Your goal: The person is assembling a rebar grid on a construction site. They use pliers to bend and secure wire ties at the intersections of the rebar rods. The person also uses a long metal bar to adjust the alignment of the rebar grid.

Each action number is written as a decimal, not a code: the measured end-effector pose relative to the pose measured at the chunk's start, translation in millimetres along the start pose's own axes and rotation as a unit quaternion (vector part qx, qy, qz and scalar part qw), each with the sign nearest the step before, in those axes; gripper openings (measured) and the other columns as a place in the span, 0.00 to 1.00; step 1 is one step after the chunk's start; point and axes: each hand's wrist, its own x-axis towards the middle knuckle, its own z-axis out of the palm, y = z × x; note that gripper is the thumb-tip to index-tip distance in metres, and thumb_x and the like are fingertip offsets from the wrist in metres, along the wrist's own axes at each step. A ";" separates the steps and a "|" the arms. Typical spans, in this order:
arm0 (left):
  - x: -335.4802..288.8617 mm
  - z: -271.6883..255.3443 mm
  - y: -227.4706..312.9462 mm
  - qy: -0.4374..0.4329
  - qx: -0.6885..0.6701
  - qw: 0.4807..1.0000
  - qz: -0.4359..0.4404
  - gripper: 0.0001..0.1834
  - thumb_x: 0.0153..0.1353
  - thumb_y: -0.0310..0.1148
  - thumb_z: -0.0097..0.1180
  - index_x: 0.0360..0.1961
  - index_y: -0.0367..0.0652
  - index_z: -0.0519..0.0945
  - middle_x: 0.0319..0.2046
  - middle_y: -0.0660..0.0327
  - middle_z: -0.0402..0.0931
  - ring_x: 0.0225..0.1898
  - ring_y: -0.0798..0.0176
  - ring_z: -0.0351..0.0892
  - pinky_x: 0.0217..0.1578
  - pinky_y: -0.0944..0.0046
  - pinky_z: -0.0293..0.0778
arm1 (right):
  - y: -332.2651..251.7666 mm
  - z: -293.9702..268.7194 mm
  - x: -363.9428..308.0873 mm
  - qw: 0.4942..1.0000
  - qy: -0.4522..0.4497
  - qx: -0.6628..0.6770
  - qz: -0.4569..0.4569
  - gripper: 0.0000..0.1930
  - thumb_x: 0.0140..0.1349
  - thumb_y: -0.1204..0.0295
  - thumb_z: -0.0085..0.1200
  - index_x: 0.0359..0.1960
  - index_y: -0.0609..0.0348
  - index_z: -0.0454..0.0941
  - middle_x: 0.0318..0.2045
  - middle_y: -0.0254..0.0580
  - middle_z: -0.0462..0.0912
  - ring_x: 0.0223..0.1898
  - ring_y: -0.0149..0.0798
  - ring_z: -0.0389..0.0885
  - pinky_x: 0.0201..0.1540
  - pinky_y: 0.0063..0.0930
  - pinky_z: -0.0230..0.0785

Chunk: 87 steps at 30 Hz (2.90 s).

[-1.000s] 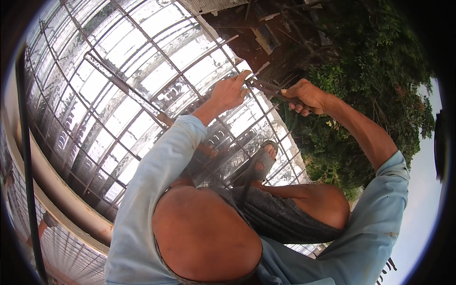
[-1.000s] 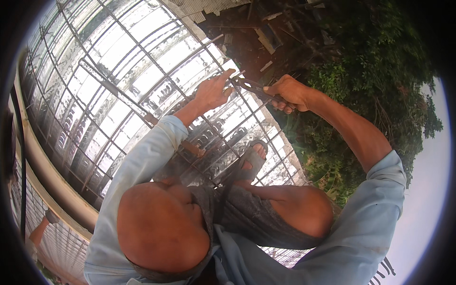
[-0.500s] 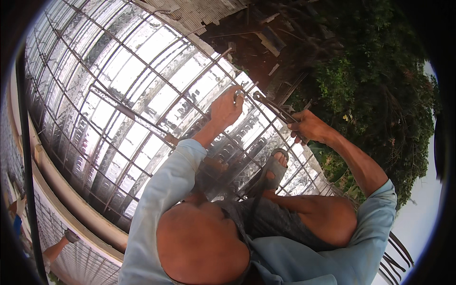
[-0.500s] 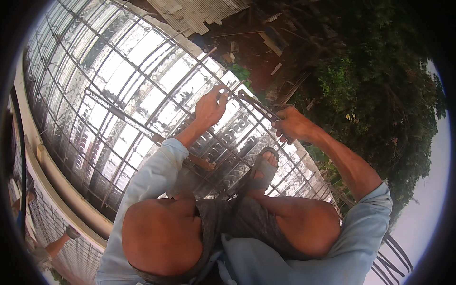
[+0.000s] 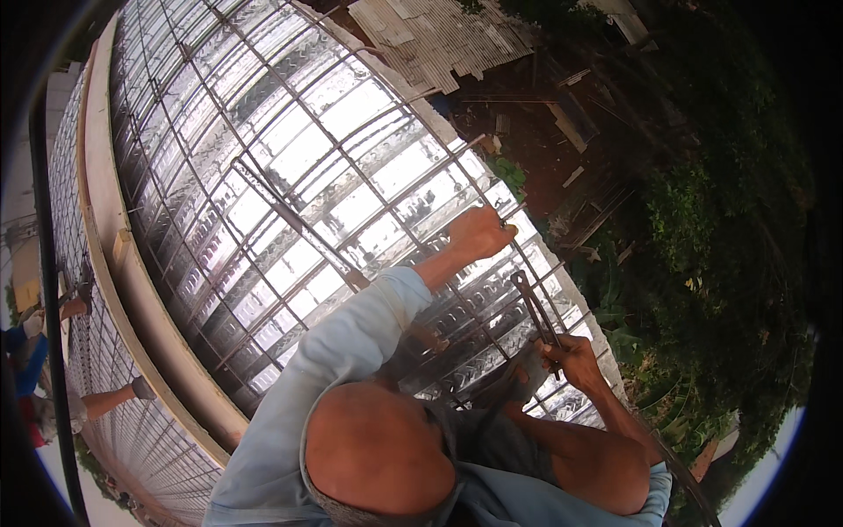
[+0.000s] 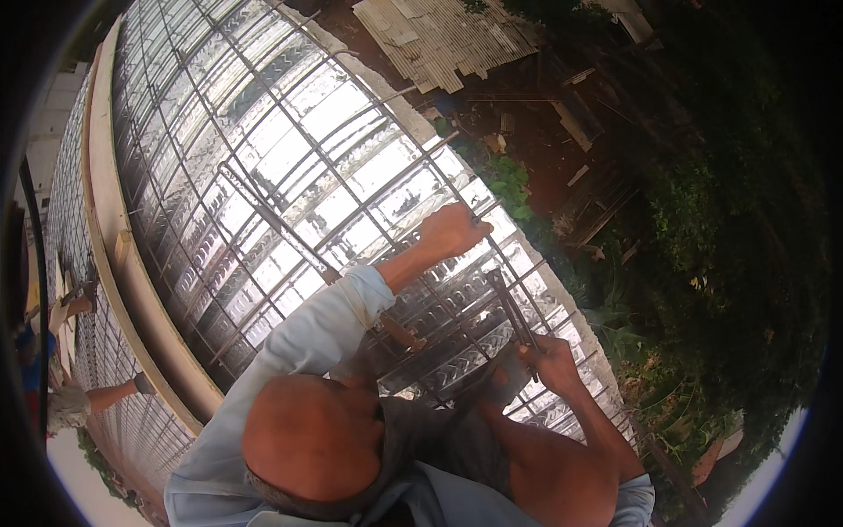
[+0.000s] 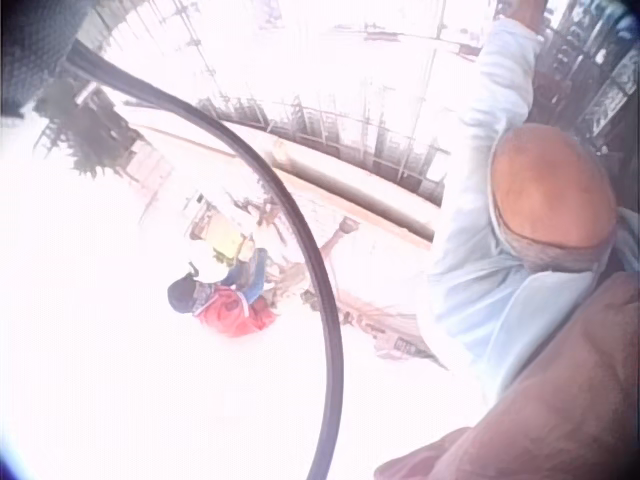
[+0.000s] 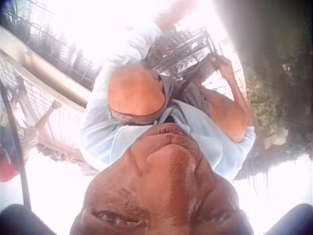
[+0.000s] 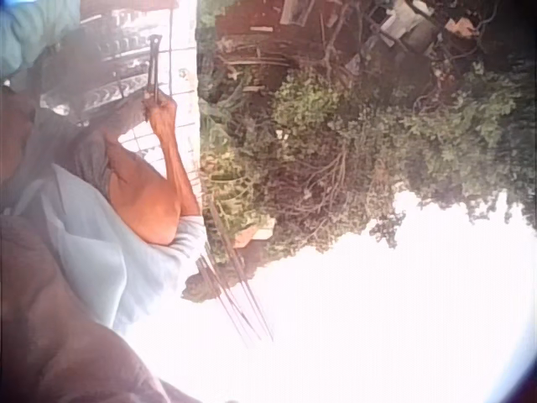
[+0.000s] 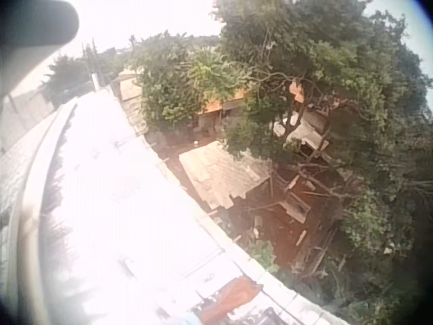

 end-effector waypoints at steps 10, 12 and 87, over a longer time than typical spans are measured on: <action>-2.2 23.3 -35.0 0.117 0.137 0.964 0.193 0.24 0.69 0.52 0.50 0.32 0.42 0.85 0.26 0.48 0.82 0.32 0.42 0.84 0.32 0.46 0.77 | 5.4 9.6 20.1 0.968 -0.003 -0.224 -0.111 0.14 0.65 0.65 0.59 0.43 0.64 0.84 0.23 0.45 0.81 0.26 0.35 0.77 0.33 0.36 0.69; -14.5 15.7 -49.4 0.127 0.119 0.969 0.174 0.28 0.68 0.58 0.49 0.34 0.41 0.85 0.25 0.48 0.82 0.31 0.41 0.84 0.32 0.45 0.77 | 24.8 24.8 38.7 0.977 -0.006 -0.179 -0.112 0.14 0.65 0.66 0.60 0.42 0.66 0.83 0.24 0.43 0.82 0.28 0.34 0.79 0.32 0.35 0.70; -21.4 -68.5 -133.6 0.289 0.084 0.915 -0.270 0.30 0.67 0.49 0.41 0.39 0.32 0.86 0.38 0.38 0.84 0.42 0.36 0.85 0.47 0.44 0.77 | -207.9 -304.8 94.6 0.562 0.220 -0.742 -0.292 0.17 0.48 0.62 0.65 0.32 0.61 0.76 0.22 0.56 0.81 0.30 0.65 0.81 0.37 0.55 0.73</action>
